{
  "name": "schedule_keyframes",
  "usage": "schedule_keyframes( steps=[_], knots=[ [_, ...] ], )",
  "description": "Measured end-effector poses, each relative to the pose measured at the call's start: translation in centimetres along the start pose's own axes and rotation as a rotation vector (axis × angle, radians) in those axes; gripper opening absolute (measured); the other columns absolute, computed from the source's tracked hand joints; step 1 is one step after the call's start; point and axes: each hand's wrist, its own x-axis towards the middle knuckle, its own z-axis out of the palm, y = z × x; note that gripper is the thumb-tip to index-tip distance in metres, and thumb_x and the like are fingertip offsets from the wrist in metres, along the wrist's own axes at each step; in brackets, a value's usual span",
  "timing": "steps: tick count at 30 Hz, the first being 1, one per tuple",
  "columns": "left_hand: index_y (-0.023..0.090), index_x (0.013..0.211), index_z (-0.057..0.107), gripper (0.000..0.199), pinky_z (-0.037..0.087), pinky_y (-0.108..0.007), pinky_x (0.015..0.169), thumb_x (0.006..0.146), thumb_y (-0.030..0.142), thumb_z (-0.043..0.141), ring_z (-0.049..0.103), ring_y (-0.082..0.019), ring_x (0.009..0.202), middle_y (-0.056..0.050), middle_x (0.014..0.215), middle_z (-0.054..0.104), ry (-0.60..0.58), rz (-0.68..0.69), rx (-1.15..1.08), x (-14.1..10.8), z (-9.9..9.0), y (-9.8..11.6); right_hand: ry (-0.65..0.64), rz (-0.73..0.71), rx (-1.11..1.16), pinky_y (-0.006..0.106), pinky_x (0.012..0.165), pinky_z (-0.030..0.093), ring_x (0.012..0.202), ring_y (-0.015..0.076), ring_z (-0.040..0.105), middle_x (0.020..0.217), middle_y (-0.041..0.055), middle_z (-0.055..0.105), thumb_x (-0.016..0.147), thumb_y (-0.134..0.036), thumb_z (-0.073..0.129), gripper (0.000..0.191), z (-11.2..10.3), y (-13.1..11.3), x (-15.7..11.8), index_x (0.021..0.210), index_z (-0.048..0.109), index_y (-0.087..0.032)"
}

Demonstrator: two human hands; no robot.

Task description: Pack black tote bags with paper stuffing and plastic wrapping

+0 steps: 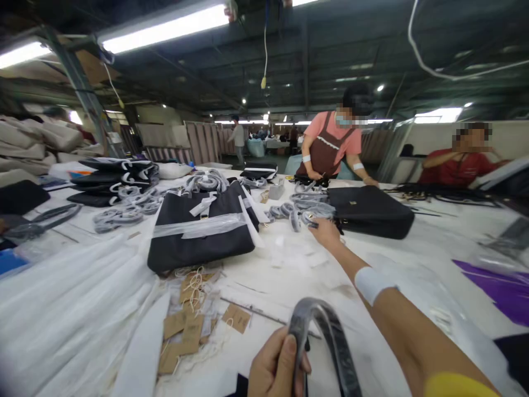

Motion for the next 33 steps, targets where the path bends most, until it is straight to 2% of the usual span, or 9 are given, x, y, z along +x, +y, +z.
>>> schedule_keyframes(
  steps=[3, 7, 11, 14, 17, 21, 24, 26, 33],
  knots=[
    [0.016, 0.069, 0.061, 0.061, 0.026, -0.02, 0.044, 0.082, 0.075, 0.051, 0.032, -0.007, 0.042, 0.005, 0.045, 0.038, -0.011, 0.034, -0.002, 0.0, -0.2, 0.9, 0.072, -0.093, 0.016, 0.036, 0.079, 0.051, 0.085, 0.025, 0.067, 0.098, 0.0095, 0.071, 0.079, -0.03, 0.068, 0.04, -5.6, -1.3, -5.0, 0.117, 0.066, -0.017],
    [0.015, 0.075, 0.064, 0.055, 0.029, -0.019, 0.048, 0.087, 0.067, 0.052, 0.037, -0.008, 0.05, 0.002, 0.053, 0.045, -0.049, 0.047, -0.022, -0.1, -0.5, 1.8, 0.226, -0.299, 0.148, 0.033, 0.076, 0.053, 0.076, 0.0184, 0.064, 0.11, 0.008, 0.067, 0.082, -0.028, 0.063, 0.031, -11.2, -3.5, -16.7, 0.112, 0.062, -0.02],
    [0.015, 0.09, 0.067, 0.051, 0.031, -0.018, 0.048, 0.086, 0.064, 0.055, 0.042, -0.008, 0.052, 0.001, 0.059, 0.051, -0.105, 0.014, -0.125, 0.0, -0.7, 1.8, 0.24, -0.318, 0.19, 0.034, 0.08, 0.054, 0.089, 0.0201, 0.064, 0.119, 0.0076, 0.065, 0.083, -0.017, 0.057, 0.026, -12.8, -5.5, -28.3, 0.108, 0.061, -0.023],
    [0.017, 0.085, 0.064, 0.046, 0.034, -0.018, 0.049, 0.083, 0.062, 0.061, 0.043, -0.008, 0.052, 0.002, 0.06, 0.052, -0.165, 0.04, -0.159, 0.1, -0.7, 1.7, 0.096, -0.298, 0.191, 0.04, 0.098, 0.049, 0.113, 0.0242, 0.06, 0.124, 0.0072, 0.065, 0.082, -0.012, 0.051, 0.037, -12.3, -6.6, -33.2, 0.115, 0.063, -0.025],
    [0.017, 0.08, 0.062, 0.04, 0.037, -0.02, 0.053, 0.087, 0.057, 0.057, 0.045, -0.009, 0.053, 0.004, 0.057, 0.05, -0.226, 0.163, -0.053, -0.2, -0.8, 2.1, -0.118, -0.231, 0.304, 0.046, 0.109, 0.038, 0.122, 0.0278, 0.055, 0.128, 0.0063, 0.064, 0.076, -0.013, 0.053, 0.047, -12.0, -7.9, -34.6, 0.12, 0.066, -0.026],
    [0.017, 0.082, 0.065, 0.038, 0.04, -0.023, 0.059, 0.09, 0.052, 0.054, 0.049, -0.012, 0.056, 0.003, 0.056, 0.051, -0.289, 0.306, 0.113, -0.5, -1.1, 2.8, -0.267, 0.016, 0.785, 0.048, 0.105, 0.041, 0.112, 0.0302, 0.06, 0.113, 0.0061, 0.071, 0.075, -0.023, 0.054, 0.039, -13.0, -10.0, -34.3, 0.11, 0.072, -0.023],
    [0.017, 0.083, 0.065, 0.037, 0.04, -0.023, 0.059, 0.089, 0.052, 0.055, 0.048, -0.013, 0.055, 0.003, 0.056, 0.051, -0.303, 0.323, 0.12, -0.5, -1.2, 3.1, -0.282, 0.188, 1.151, 0.044, 0.095, 0.046, 0.108, 0.0297, 0.062, 0.106, 0.0094, 0.073, 0.086, -0.044, 0.053, 0.039, -13.3, -10.9, -34.3, 0.107, 0.073, -0.019],
    [0.017, 0.083, 0.065, 0.037, 0.04, -0.023, 0.059, 0.088, 0.052, 0.055, 0.048, -0.012, 0.054, 0.004, 0.055, 0.051, -0.309, 0.331, 0.127, -0.5, -1.3, 3.0, -0.262, 0.276, 1.22, 0.039, 0.088, 0.048, 0.104, 0.0283, 0.063, 0.103, 0.0105, 0.073, 0.086, -0.055, 0.056, 0.044, -12.8, -11.0, -34.6, 0.103, 0.074, -0.019],
    [0.016, 0.085, 0.065, 0.038, 0.039, -0.023, 0.058, 0.089, 0.052, 0.055, 0.045, -0.012, 0.055, 0.005, 0.055, 0.048, -0.332, 0.348, 0.176, -0.7, -1.4, 2.5, -0.149, 0.269, 1.435, 0.031, 0.086, 0.048, 0.1, 0.0211, 0.063, 0.108, 0.0074, 0.071, 0.082, -0.054, 0.067, 0.04, -10.3, -10.7, -36.2, 0.106, 0.072, -0.022]
  ],
)
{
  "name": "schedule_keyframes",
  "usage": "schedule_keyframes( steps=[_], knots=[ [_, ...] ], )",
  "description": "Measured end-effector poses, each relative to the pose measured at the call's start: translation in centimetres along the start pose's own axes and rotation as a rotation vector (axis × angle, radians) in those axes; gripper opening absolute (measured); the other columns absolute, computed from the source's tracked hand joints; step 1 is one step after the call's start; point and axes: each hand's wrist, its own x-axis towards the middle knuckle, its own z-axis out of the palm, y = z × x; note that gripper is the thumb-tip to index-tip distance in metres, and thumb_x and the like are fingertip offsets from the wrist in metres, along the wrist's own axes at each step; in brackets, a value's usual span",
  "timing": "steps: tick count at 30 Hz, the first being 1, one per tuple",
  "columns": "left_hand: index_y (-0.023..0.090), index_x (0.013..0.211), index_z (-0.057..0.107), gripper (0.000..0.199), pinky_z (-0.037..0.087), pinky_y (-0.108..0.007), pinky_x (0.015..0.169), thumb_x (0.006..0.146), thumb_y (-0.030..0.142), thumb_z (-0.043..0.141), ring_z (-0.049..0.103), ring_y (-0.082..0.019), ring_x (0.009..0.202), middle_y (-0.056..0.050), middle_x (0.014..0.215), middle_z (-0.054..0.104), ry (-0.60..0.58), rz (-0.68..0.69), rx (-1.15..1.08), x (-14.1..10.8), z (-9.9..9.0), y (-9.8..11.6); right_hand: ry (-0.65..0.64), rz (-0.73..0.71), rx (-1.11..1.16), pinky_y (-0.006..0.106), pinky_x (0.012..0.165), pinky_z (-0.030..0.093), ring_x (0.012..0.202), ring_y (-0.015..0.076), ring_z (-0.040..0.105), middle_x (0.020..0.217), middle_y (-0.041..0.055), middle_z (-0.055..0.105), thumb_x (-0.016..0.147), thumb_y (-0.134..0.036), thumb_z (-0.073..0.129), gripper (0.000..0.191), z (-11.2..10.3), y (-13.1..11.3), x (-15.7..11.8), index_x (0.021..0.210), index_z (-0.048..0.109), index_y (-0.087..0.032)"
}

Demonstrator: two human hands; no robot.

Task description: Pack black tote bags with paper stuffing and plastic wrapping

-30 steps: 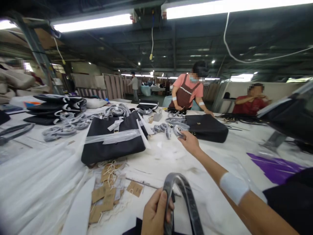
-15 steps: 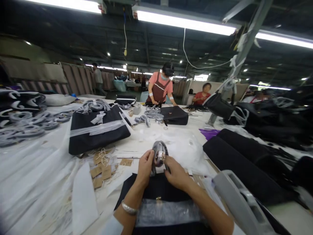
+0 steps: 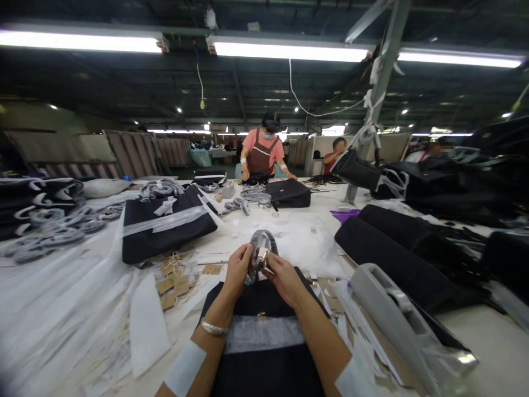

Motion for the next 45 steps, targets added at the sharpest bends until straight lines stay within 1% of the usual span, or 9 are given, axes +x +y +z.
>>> schedule_keyframes(
  steps=[5, 9, 11, 17, 22, 27, 34, 39, 45],
  knots=[
    [0.016, 0.085, 0.064, 0.038, 0.038, -0.022, 0.059, 0.089, 0.053, 0.055, 0.045, -0.011, 0.056, 0.005, 0.057, 0.048, -0.02, 0.013, 0.054, -0.5, 0.1, 0.2, -0.051, -0.123, -0.142, 0.035, 0.094, 0.048, 0.108, 0.0237, 0.062, 0.112, 0.0068, 0.07, 0.078, -0.043, 0.073, 0.046, -0.2, 0.4, -0.7, 0.119, 0.067, -0.022],
    [0.016, 0.083, 0.065, 0.037, 0.039, -0.021, 0.061, 0.087, 0.052, 0.059, 0.046, -0.011, 0.059, 0.004, 0.059, 0.05, -0.007, 0.016, 0.088, -0.6, 0.3, 0.4, 0.15, -0.307, -0.492, 0.035, 0.082, 0.054, 0.102, 0.0258, 0.063, 0.111, 0.0071, 0.069, 0.071, -0.036, 0.076, 0.038, -0.6, 1.2, -0.2, 0.106, 0.072, -0.022],
    [0.016, 0.083, 0.066, 0.037, 0.041, -0.021, 0.062, 0.086, 0.053, 0.061, 0.048, -0.011, 0.061, 0.003, 0.063, 0.053, 0.009, 0.018, 0.095, -0.6, 0.5, 0.5, 0.221, -0.328, -0.549, 0.035, 0.078, 0.054, 0.094, 0.0251, 0.065, 0.104, 0.0072, 0.071, 0.072, -0.037, 0.074, 0.033, -0.7, 1.6, 0.1, 0.101, 0.074, -0.021],
    [0.014, 0.095, 0.07, 0.05, 0.044, -0.022, 0.057, 0.085, 0.061, 0.057, 0.054, -0.012, 0.058, 0.0, 0.065, 0.058, 0.03, 0.002, 0.125, -0.4, 0.9, 0.8, 0.263, -0.194, -0.233, 0.036, 0.08, 0.053, 0.085, 0.0247, 0.069, 0.091, 0.0062, 0.075, 0.069, -0.043, 0.078, 0.039, -1.6, 2.7, 0.9, 0.099, 0.073, -0.018],
    [0.015, 0.097, 0.075, 0.04, 0.051, -0.028, 0.078, 0.081, 0.051, 0.067, 0.065, -0.019, 0.089, -0.008, 0.095, 0.071, 0.007, 0.019, 0.199, -0.2, 1.7, 1.9, 0.258, -0.184, -0.191, 0.034, 0.07, 0.053, 0.072, 0.0223, 0.068, 0.082, 0.0054, 0.074, 0.068, -0.045, 0.079, 0.046, -1.7, 2.8, 0.9, 0.103, 0.072, -0.016],
    [0.016, 0.099, 0.076, 0.034, 0.05, -0.031, 0.089, 0.078, 0.043, 0.071, 0.065, -0.023, 0.101, -0.009, 0.103, 0.073, 0.006, 0.035, 0.277, 0.0, 2.5, 2.7, 0.182, -0.23, 0.011, 0.035, 0.08, 0.053, 0.087, 0.0245, 0.069, 0.093, 0.0064, 0.074, 0.067, -0.044, 0.078, 0.039, -1.1, 1.5, 0.2, 0.095, 0.073, -0.018],
    [0.017, 0.092, 0.077, 0.03, 0.051, -0.034, 0.086, 0.075, 0.041, 0.073, 0.066, -0.023, 0.094, -0.008, 0.095, 0.074, 0.041, 0.049, 0.358, 0.3, 2.6, 2.6, 0.213, -0.272, -0.119, 0.036, 0.07, 0.055, 0.083, 0.026, 0.069, 0.091, 0.0061, 0.074, 0.071, -0.046, 0.071, 0.034, -1.5, 1.5, 0.5, 0.092, 0.073, -0.02],
    [0.017, 0.09, 0.078, 0.026, 0.051, -0.034, 0.087, 0.074, 0.038, 0.075, 0.066, -0.023, 0.094, -0.008, 0.095, 0.074, 0.037, 0.053, 0.384, 0.4, 2.4, 2.4, 0.214, -0.286, -0.152, 0.035, 0.07, 0.054, 0.077, 0.0238, 0.067, 0.086, 0.0047, 0.073, 0.072, -0.042, 0.068, 0.028, -1.7, 1.7, 0.6, 0.089, 0.073, -0.02],
    [0.018, 0.087, 0.079, 0.023, 0.05, -0.033, 0.088, 0.073, 0.035, 0.076, 0.066, -0.021, 0.092, -0.007, 0.092, 0.073, 0.037, 0.073, 0.403, 0.2, 2.1, 2.7, 0.198, -0.258, -0.158, 0.033, 0.068, 0.053, 0.079, 0.0238, 0.066, 0.079, 0.0041, 0.071, 0.078, -0.054, 0.063, 0.035, -1.5, 1.4, 0.5, 0.081, 0.071, -0.02]
  ],
)
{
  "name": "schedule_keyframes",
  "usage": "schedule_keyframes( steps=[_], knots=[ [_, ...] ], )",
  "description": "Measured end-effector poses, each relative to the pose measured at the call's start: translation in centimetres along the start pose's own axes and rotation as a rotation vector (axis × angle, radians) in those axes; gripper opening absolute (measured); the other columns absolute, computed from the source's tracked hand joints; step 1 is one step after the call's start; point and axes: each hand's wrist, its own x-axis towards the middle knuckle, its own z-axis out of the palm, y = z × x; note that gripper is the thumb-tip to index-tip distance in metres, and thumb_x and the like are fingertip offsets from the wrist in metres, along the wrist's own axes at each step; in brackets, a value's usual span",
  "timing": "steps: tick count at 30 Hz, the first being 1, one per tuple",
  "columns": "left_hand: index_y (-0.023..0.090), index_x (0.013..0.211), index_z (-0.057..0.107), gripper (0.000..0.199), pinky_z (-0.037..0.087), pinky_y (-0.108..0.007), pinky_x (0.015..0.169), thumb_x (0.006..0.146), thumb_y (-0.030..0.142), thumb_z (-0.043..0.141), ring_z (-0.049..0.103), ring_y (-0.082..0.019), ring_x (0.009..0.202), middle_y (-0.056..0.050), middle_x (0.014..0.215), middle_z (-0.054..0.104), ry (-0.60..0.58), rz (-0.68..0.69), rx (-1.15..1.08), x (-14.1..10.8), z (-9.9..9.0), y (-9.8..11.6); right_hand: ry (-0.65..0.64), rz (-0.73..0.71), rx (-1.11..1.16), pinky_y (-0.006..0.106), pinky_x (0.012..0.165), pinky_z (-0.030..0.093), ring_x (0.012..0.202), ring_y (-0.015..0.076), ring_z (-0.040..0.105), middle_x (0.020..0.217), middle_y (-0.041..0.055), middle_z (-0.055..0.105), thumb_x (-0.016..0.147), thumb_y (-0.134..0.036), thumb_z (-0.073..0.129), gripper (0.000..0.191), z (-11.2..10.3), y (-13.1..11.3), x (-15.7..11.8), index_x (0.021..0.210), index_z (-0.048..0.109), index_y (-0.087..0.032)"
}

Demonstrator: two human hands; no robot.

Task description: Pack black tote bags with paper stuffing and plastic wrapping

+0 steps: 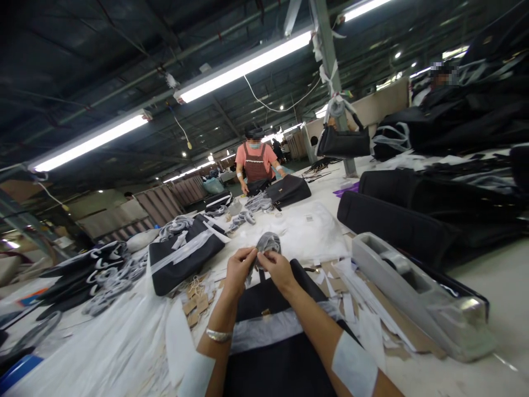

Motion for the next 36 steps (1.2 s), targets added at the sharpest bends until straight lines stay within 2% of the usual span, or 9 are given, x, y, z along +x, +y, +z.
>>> schedule_keyframes(
  steps=[5, 8, 11, 14, 17, 20, 28, 32, 36],
  knots=[
    [0.015, 0.104, 0.075, 0.047, 0.049, -0.025, 0.061, 0.068, 0.043, 0.081, 0.062, -0.016, 0.064, -0.002, 0.07, 0.068, -0.058, -0.078, -0.072, -0.6, -0.1, 0.1, 0.128, -0.013, -0.04, 0.031, 0.067, 0.05, 0.072, 0.0209, 0.061, 0.071, 0.0022, 0.068, 0.076, -0.054, 0.067, 0.034, -0.2, 0.0, -0.3, 0.075, 0.072, -0.02],
    [0.015, 0.106, 0.071, 0.061, 0.049, -0.023, 0.056, 0.061, 0.054, 0.082, 0.064, -0.017, 0.064, -0.001, 0.07, 0.068, -0.075, -0.152, -0.092, -0.7, -0.3, -0.5, 0.166, -0.002, -0.045, 0.029, 0.064, 0.049, 0.064, 0.0181, 0.058, 0.064, 0.0, 0.065, 0.075, -0.051, 0.069, 0.031, 0.0, -0.4, -0.5, 0.07, 0.072, -0.021],
    [0.019, 0.107, 0.071, 0.057, 0.056, -0.03, 0.08, 0.066, 0.059, 0.077, 0.068, -0.027, 0.1, -0.006, 0.102, 0.074, -0.2, -0.158, -0.023, -0.1, -0.9, -1.6, 0.182, -0.009, 0.039, 0.027, 0.061, 0.047, 0.06, 0.0151, 0.055, 0.061, -0.0009, 0.061, 0.075, -0.045, 0.068, 0.028, 0.5, -0.6, -0.5, 0.072, 0.073, -0.017],
    [0.026, 0.11, 0.072, 0.056, 0.05, -0.04, 0.102, 0.067, 0.061, 0.073, 0.061, -0.031, 0.119, -0.003, 0.116, 0.072, -0.262, -0.139, 0.085, 0.9, -1.8, -2.9, 0.195, -0.02, 0.105, 0.024, 0.059, 0.043, 0.058, 0.0127, 0.052, 0.061, -0.0015, 0.059, 0.074, -0.039, 0.069, 0.024, 0.8, -0.5, -0.4, 0.073, 0.074, -0.015],
    [0.029, 0.11, 0.073, 0.059, 0.045, -0.045, 0.108, 0.062, 0.063, 0.074, 0.055, -0.033, 0.127, 0.0, 0.119, 0.071, -0.326, -0.111, 0.162, 1.9, -2.6, -3.8, 0.213, -0.034, 0.088, 0.024, 0.057, 0.041, 0.058, 0.012, 0.052, 0.061, -0.0019, 0.059, 0.074, -0.036, 0.07, 0.021, 0.8, -0.3, -0.4, 0.072, 0.075, -0.016],
    [0.028, 0.109, 0.074, 0.062, 0.049, -0.045, 0.105, 0.059, 0.064, 0.072, 0.054, -0.035, 0.127, 0.0, 0.12, 0.071, -0.356, -0.091, 0.177, 2.3, -2.6, -3.8, 0.205, -0.074, 0.058, 0.023, 0.059, 0.042, 0.06, 0.0123, 0.053, 0.064, -0.0024, 0.06, 0.076, -0.035, 0.07, 0.019, 0.7, -0.1, -0.4, 0.075, 0.076, -0.018],
    [0.032, 0.116, 0.069, 0.059, 0.044, -0.051, 0.107, 0.07, 0.067, 0.062, 0.061, -0.034, 0.119, -0.001, 0.114, 0.073, -0.123, -0.101, 0.299, -1.0, -0.3, -1.6, 0.255, -0.119, -0.154, 0.024, 0.069, 0.046, 0.073, 0.0156, 0.061, 0.069, -0.0018, 0.064, 0.083, -0.05, 0.064, 0.034, 0.2, 0.3, -0.2, 0.072, 0.075, -0.02],
    [0.029, 0.118, 0.069, 0.058, 0.047, -0.046, 0.105, 0.068, 0.059, 0.072, 0.065, -0.029, 0.112, -0.002, 0.111, 0.073, -0.014, -0.144, 0.127, -1.8, 0.3, -1.8, 0.287, -0.185, -0.304, 0.022, 0.079, 0.046, 0.084, 0.0147, 0.063, 0.078, -0.0016, 0.065, 0.084, -0.048, 0.066, 0.03, 0.1, -0.1, -0.5, 0.075, 0.075, -0.022],
    [0.022, 0.119, 0.069, 0.059, 0.053, -0.041, 0.097, 0.068, 0.051, 0.078, 0.069, -0.025, 0.101, -0.006, 0.105, 0.074, 0.004, -0.16, -0.082, -1.6, 0.4, -2.9, 0.258, -0.19, -0.563, 0.021, 0.08, 0.045, 0.086, 0.0135, 0.06, 0.078, -0.0004, 0.064, 0.09, -0.042, 0.062, 0.028, 0.4, -0.7, -0.2, 0.076, 0.073, -0.02]
  ],
)
